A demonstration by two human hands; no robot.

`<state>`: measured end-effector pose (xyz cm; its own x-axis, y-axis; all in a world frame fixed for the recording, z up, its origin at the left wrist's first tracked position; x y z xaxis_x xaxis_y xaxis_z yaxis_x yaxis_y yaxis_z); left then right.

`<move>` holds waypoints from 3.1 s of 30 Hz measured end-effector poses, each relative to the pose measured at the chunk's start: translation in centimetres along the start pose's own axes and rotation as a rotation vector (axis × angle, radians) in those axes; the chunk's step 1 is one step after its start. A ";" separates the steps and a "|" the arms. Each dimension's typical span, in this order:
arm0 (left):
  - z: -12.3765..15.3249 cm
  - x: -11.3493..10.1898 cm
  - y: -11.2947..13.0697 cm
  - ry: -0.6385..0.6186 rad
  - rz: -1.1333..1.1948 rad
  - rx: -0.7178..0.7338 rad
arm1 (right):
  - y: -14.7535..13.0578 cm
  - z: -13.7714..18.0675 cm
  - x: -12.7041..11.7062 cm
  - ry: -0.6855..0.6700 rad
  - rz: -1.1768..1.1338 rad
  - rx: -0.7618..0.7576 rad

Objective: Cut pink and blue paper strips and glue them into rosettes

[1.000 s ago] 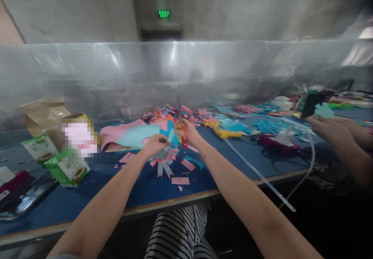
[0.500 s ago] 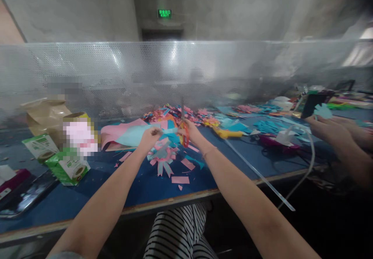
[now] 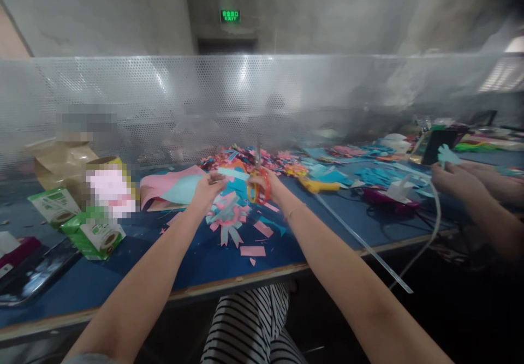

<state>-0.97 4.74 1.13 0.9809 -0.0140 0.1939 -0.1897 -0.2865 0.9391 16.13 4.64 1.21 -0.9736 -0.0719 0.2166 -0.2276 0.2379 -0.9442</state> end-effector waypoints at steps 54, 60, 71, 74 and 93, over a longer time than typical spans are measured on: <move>-0.1 -0.7 -0.7 0.115 0.134 -0.137 | -0.3 -0.6 -2.4 0.005 0.743 -0.362; -0.6 -1.6 -0.9 0.187 0.311 -0.091 | 0.3 0.2 -1.0 -0.200 1.022 -0.559; -0.1 -0.7 -0.9 0.170 0.440 -0.158 | 1.3 0.4 0.0 -0.324 1.130 -0.627; -0.3 -0.8 -1.2 0.134 0.439 -0.153 | 1.3 0.6 0.2 -0.327 1.124 -0.608; -0.2 -0.6 -0.9 0.149 0.400 -0.178 | 0.3 1.3 0.5 -0.311 1.082 -0.516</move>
<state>-1.43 5.19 0.22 0.8151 0.0513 0.5770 -0.5688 -0.1174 0.8140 15.57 3.44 0.70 -0.6358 0.1885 -0.7485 0.6425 0.6666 -0.3778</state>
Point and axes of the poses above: each hand's wrist, its own z-axis away from the middle knuckle, its own x-axis out of the palm, y = z × x, the point moved 3 cm from there along -z, towards the middle knuckle, and after that the axes turned 4 degrees about y, right-handed, at the moved point
